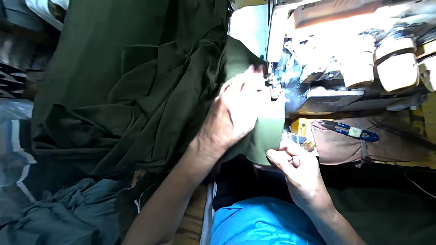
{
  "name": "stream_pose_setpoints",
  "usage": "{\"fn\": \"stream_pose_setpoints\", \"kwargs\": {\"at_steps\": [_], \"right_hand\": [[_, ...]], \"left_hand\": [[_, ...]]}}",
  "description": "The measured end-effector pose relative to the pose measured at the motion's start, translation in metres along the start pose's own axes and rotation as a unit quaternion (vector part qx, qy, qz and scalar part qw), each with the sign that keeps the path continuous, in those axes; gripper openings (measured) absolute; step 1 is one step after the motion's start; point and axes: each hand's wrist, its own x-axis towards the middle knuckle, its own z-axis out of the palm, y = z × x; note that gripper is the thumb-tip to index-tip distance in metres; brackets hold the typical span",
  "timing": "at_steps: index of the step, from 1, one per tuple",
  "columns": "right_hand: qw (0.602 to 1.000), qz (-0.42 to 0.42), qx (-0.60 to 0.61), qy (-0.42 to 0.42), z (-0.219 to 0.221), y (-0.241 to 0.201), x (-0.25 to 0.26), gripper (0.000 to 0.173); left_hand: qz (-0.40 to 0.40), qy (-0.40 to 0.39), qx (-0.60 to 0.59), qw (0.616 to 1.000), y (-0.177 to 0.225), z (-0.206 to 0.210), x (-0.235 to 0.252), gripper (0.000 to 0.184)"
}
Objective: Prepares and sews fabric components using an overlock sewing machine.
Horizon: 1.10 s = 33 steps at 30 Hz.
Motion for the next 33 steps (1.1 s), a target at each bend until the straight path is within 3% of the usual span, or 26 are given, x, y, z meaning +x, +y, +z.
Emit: {"fn": "stream_pose_setpoints", "kwargs": {"at_steps": [2,6,9,12,15,19,24,28,33], "right_hand": [[0.999,0.009,0.032,0.005,0.006,-0.006,0.014,0.008],[0.999,-0.035,-0.001,0.024,0.008,-0.004,0.029,0.011],[0.997,-0.037,-0.051,0.042,0.001,-0.002,0.025,0.015],[0.999,-0.028,0.006,0.024,-0.004,-0.003,0.021,0.024],[0.998,-0.053,0.014,0.033,0.001,-0.003,0.025,0.022],[0.998,-0.057,0.01,0.034,0.002,-0.006,0.022,0.018],[0.998,-0.065,0.003,0.021,0.0,-0.003,0.024,0.017],[0.996,-0.053,0.065,-0.008,-0.002,-0.003,0.027,0.025],[0.995,-0.07,0.038,0.063,0.01,-0.003,0.039,0.018]], "left_hand": [[0.013,0.001,0.011,1.0,-0.011,-0.002,0.023,0.024],[0.016,0.024,0.012,1.0,-0.02,-0.004,0.038,0.035],[-0.009,0.078,0.012,0.997,-0.002,-0.019,0.005,0.027],[0.058,0.168,0.022,0.984,0.01,-0.005,-0.045,0.014],[0.141,0.148,0.043,0.978,0.018,0.019,-0.072,0.014],[0.168,0.116,0.05,0.978,0.01,0.018,-0.063,0.016],[0.133,0.126,-0.012,0.983,0.017,0.008,-0.052,0.015],[0.188,0.149,0.068,0.968,0.018,0.024,-0.056,0.011],[0.163,0.191,0.055,0.966,0.004,0.034,-0.056,0.011]]}}
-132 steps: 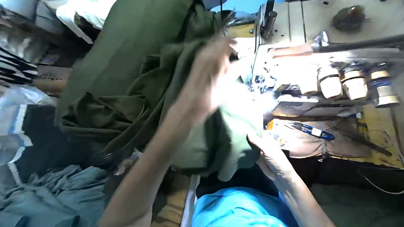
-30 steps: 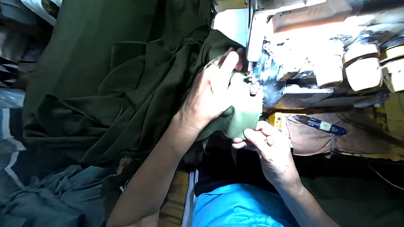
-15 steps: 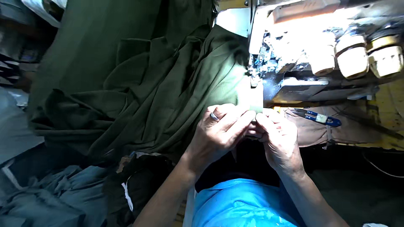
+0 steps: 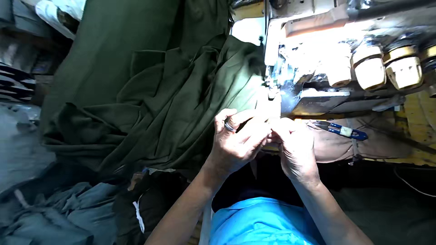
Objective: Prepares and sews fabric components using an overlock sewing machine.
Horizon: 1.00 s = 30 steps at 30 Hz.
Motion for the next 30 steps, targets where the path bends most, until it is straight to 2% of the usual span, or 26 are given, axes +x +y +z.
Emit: {"fn": "stream_pose_setpoints", "kwargs": {"at_steps": [3,6,11,13,15,17,19,21,22,23,25,26,27,28,29,30], "right_hand": [[1.0,-0.012,0.01,0.019,0.003,0.003,0.004,0.022],[0.999,-0.035,-0.02,-0.002,-0.001,0.01,0.002,0.022],[0.99,-0.058,-0.116,-0.064,-0.004,0.014,-0.011,0.02],[0.986,-0.073,-0.116,-0.09,-0.004,0.017,-0.015,0.019],[0.976,-0.123,-0.149,-0.1,-0.006,0.016,-0.017,0.018],[0.936,-0.231,-0.247,-0.094,-0.009,0.014,-0.018,0.018],[0.844,-0.336,-0.407,-0.095,-0.016,0.009,-0.019,0.022],[0.728,-0.362,-0.572,-0.109,-0.031,-0.001,-0.016,0.029],[0.691,-0.347,-0.626,-0.1,-0.045,-0.007,-0.009,0.029],[0.679,-0.31,-0.66,-0.089,-0.062,-0.015,-0.002,0.027],[0.707,-0.256,-0.657,-0.062,-0.092,-0.038,0.011,0.018],[0.748,-0.248,-0.613,-0.061,-0.101,-0.051,0.012,0.02],[0.816,-0.239,-0.519,-0.09,-0.103,-0.06,0.01,0.025],[0.88,-0.215,-0.396,-0.15,-0.096,-0.065,0.003,0.029],[0.915,-0.175,-0.282,-0.23,-0.083,-0.066,-0.005,0.035],[0.929,-0.122,-0.184,-0.297,-0.067,-0.06,-0.016,0.046]], "left_hand": [[-0.065,-0.01,-0.005,0.998,-0.007,0.004,0.011,0.015],[-0.129,-0.032,0.009,0.991,-0.015,0.009,0.025,0.016],[-0.241,-0.029,0.02,0.97,-0.02,0.017,0.05,0.038],[-0.282,-0.009,0.012,0.959,-0.018,0.014,0.051,0.035],[-0.326,0.007,0.019,0.945,-0.009,0.002,0.045,0.025],[-0.365,-0.012,0.055,0.929,0.011,-0.016,0.033,0.017],[-0.385,-0.064,0.062,0.919,0.048,-0.022,0.015,0.016],[-0.339,-0.115,0.052,0.932,0.084,-0.008,-0.003,0.019],[-0.296,-0.131,0.044,0.945,0.091,0.003,-0.009,0.021],[-0.252,-0.139,0.034,0.957,0.092,0.013,-0.012,0.021],[-0.158,-0.146,-0.005,0.977,0.09,0.017,-0.012,0.019],[-0.121,-0.177,-0.064,0.975,0.091,0.009,-0.009,0.019],[-0.093,-0.217,-0.135,0.962,0.093,-0.004,-0.006,0.016],[-0.067,-0.243,-0.18,0.951,0.096,-0.016,-0.004,0.011],[-0.052,-0.242,-0.208,0.946,0.098,-0.027,-0.002,0.007],[-0.063,-0.216,-0.231,0.947,0.099,-0.038,0.0,0.008]]}}
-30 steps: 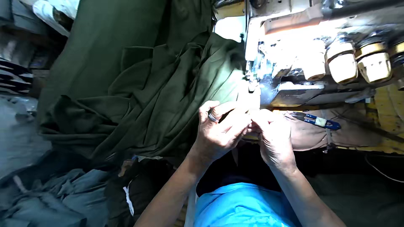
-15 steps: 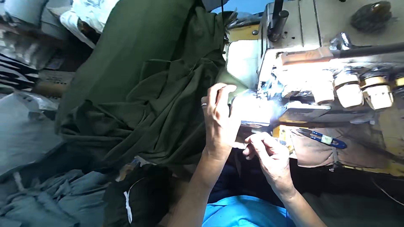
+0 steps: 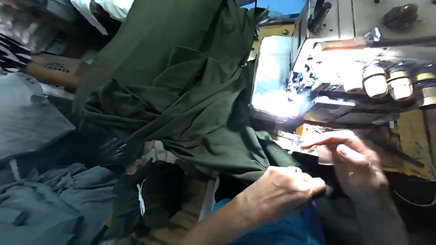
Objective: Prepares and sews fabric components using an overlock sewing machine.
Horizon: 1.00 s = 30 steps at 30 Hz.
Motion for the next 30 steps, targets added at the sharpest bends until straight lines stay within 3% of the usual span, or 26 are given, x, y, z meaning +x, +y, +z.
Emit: {"fn": "stream_pose_setpoints", "kwargs": {"at_steps": [2,4,7,9,12,18,22,24,26,28,30], "right_hand": [[0.989,0.045,0.133,-0.04,0.038,0.011,-0.004,0.069],[0.986,0.072,0.148,-0.007,0.061,0.03,-0.007,0.055],[1.0,0.005,0.012,0.014,0.07,0.052,0.002,0.024],[0.997,0.005,-0.072,0.018,0.069,0.057,0.005,0.019],[0.994,0.006,-0.106,0.025,0.069,0.059,0.005,0.017],[0.979,-0.03,-0.194,0.054,0.074,0.055,-0.001,0.021],[0.968,-0.011,-0.243,0.064,0.073,0.058,-0.003,0.022],[0.951,-0.019,-0.289,0.106,0.076,0.06,-0.004,0.02],[0.931,-0.046,-0.313,0.181,0.08,0.053,-0.012,0.021],[0.947,-0.022,-0.221,0.232,0.088,0.039,-0.027,0.03],[0.982,0.083,0.026,0.17,0.094,0.024,-0.04,0.054]], "left_hand": [[-0.063,0.109,-0.062,0.99,0.004,-0.023,-0.006,0.017],[-0.168,0.212,-0.074,0.96,-0.011,-0.045,-0.018,0.02],[-0.3,0.282,-0.084,0.908,-0.045,-0.053,-0.041,0.014],[-0.335,0.292,-0.116,0.888,-0.055,-0.047,-0.052,0.013],[-0.371,0.314,-0.186,0.854,-0.057,-0.036,-0.055,0.013],[-0.355,0.38,-0.203,0.83,-0.061,-0.024,-0.051,0.016],[-0.351,0.421,-0.198,0.813,-0.066,-0.017,-0.049,0.016],[-0.326,0.421,-0.133,0.836,-0.057,-0.011,-0.049,0.015],[-0.237,0.418,-0.034,0.876,-0.031,-0.008,-0.048,0.015],[-0.15,0.404,0.008,0.903,-0.01,-0.002,-0.045,0.015],[-0.125,0.355,-0.002,0.927,-0.011,0.014,-0.039,0.018]]}}
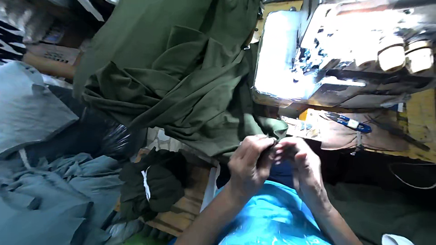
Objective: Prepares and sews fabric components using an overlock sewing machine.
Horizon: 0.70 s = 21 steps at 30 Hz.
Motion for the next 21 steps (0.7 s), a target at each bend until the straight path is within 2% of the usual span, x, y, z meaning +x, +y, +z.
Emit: {"fn": "stream_pose_setpoints", "kwargs": {"at_steps": [1,2,3,4,5,6,8,11,12,14,16,19,21], "right_hand": [[0.992,0.077,0.097,-0.028,-0.001,-0.002,-0.005,0.064],[0.98,0.121,0.152,-0.029,-0.002,0.0,-0.005,0.065],[0.976,0.141,0.165,-0.008,-0.005,0.002,-0.002,0.051],[0.973,0.154,0.172,0.017,-0.009,0.003,0.003,0.028],[0.97,0.164,0.176,0.03,-0.015,0.003,0.008,0.018],[0.969,0.167,0.181,0.025,-0.02,0.001,0.011,0.017],[0.966,0.16,0.202,-0.014,-0.025,-0.006,0.016,0.021],[0.962,0.125,0.233,-0.065,-0.025,-0.01,0.026,0.025],[0.965,0.112,0.23,-0.06,-0.027,-0.008,0.031,0.025],[0.969,0.102,0.224,-0.027,-0.033,-0.003,0.041,0.023],[0.967,0.135,0.217,0.008,-0.036,0.0,0.045,0.021],[0.959,0.176,0.22,0.024,-0.029,0.004,0.046,0.02],[0.963,0.173,0.206,0.019,-0.025,0.009,0.046,0.023]], "left_hand": [[-0.007,-0.061,-0.016,0.998,-0.002,0.009,-0.005,0.024],[-0.014,-0.132,-0.035,0.991,-0.003,0.016,-0.009,0.029],[-0.021,-0.19,-0.059,0.98,-0.004,0.019,-0.011,0.036],[-0.038,-0.218,-0.093,0.971,-0.005,0.02,-0.009,0.041],[-0.064,-0.222,-0.128,0.965,-0.006,0.017,-0.002,0.043],[-0.081,-0.211,-0.135,0.965,-0.008,0.013,0.008,0.045],[-0.07,-0.212,-0.069,0.972,-0.015,0.002,0.034,0.042],[-0.062,-0.34,-0.057,0.937,-0.03,-0.003,0.066,0.035],[-0.069,-0.356,-0.074,0.929,-0.035,0.0,0.07,0.03],[-0.088,-0.331,-0.079,0.936,-0.041,0.0,0.076,0.016],[-0.136,-0.277,-0.065,0.949,-0.043,-0.004,0.075,0.008],[-0.198,-0.217,-0.037,0.955,-0.046,-0.004,0.065,0.006],[-0.222,-0.195,-0.028,0.955,-0.047,-0.004,0.06,0.007]]}}
